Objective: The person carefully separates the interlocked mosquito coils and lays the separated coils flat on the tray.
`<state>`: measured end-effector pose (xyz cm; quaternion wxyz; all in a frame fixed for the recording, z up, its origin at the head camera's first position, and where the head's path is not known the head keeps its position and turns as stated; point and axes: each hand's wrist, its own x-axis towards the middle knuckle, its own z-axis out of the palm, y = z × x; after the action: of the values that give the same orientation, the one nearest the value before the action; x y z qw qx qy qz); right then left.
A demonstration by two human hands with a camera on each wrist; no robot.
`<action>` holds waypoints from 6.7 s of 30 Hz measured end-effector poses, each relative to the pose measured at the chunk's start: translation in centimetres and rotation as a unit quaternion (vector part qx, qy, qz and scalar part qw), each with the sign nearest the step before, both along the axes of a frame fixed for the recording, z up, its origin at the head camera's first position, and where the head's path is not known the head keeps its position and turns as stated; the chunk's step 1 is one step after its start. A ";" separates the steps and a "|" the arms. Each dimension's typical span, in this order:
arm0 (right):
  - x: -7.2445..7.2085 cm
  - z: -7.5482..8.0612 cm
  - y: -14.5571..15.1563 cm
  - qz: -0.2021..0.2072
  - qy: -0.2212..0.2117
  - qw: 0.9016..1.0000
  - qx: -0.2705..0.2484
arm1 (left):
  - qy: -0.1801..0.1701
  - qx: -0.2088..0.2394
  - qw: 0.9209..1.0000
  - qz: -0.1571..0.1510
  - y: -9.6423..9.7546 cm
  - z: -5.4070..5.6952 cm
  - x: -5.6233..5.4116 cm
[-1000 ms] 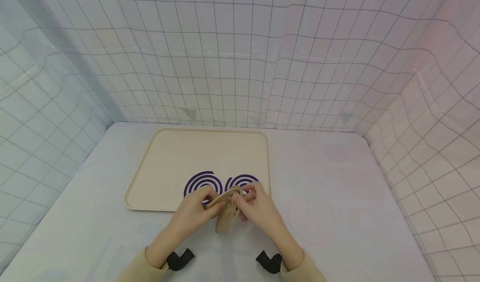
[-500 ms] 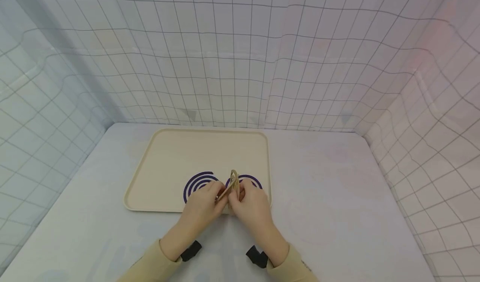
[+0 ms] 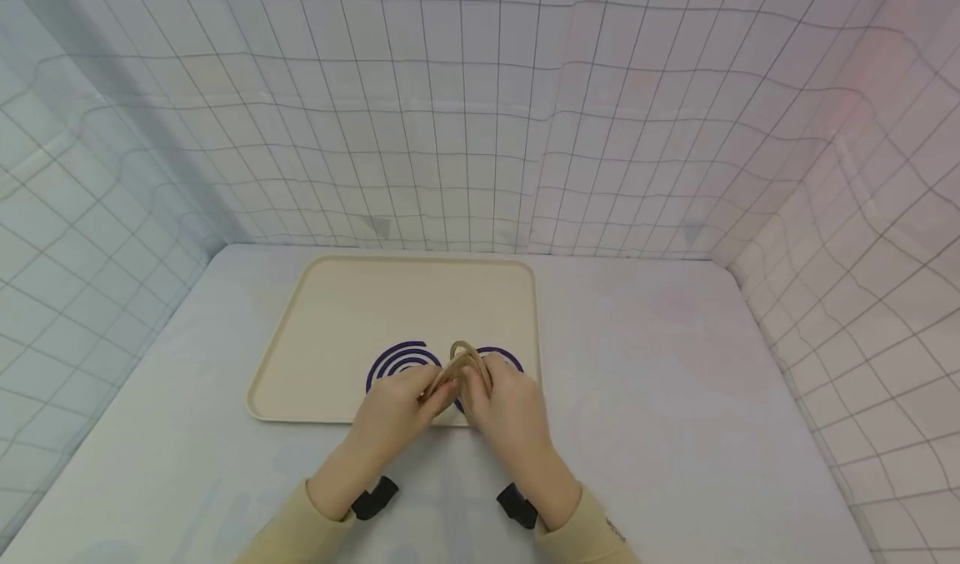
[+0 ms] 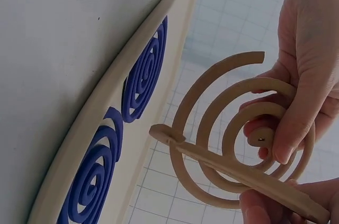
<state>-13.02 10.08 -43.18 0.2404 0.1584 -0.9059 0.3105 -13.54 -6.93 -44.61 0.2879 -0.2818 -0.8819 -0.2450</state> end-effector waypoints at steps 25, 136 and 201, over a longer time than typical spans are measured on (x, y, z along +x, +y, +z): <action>-0.3 -0.1 0.7 0.021 -0.019 0.999 -0.025 | -0.041 0.008 0.999 -0.019 -0.7 0.0 -0.6; -0.5 -2.9 2.2 0.118 -0.323 0.859 -0.380 | -0.389 0.412 0.822 0.060 -3.2 -0.9 0.0; -3.4 -2.7 6.7 0.275 -0.424 0.856 -0.110 | -0.533 0.177 0.811 -0.161 -8.6 -0.4 -1.6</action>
<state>-16.41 16.74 -45.91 -0.2461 0.2263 -0.7997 0.4988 -15.17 -15.49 -45.05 -0.2263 -0.1890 -0.7803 -0.5516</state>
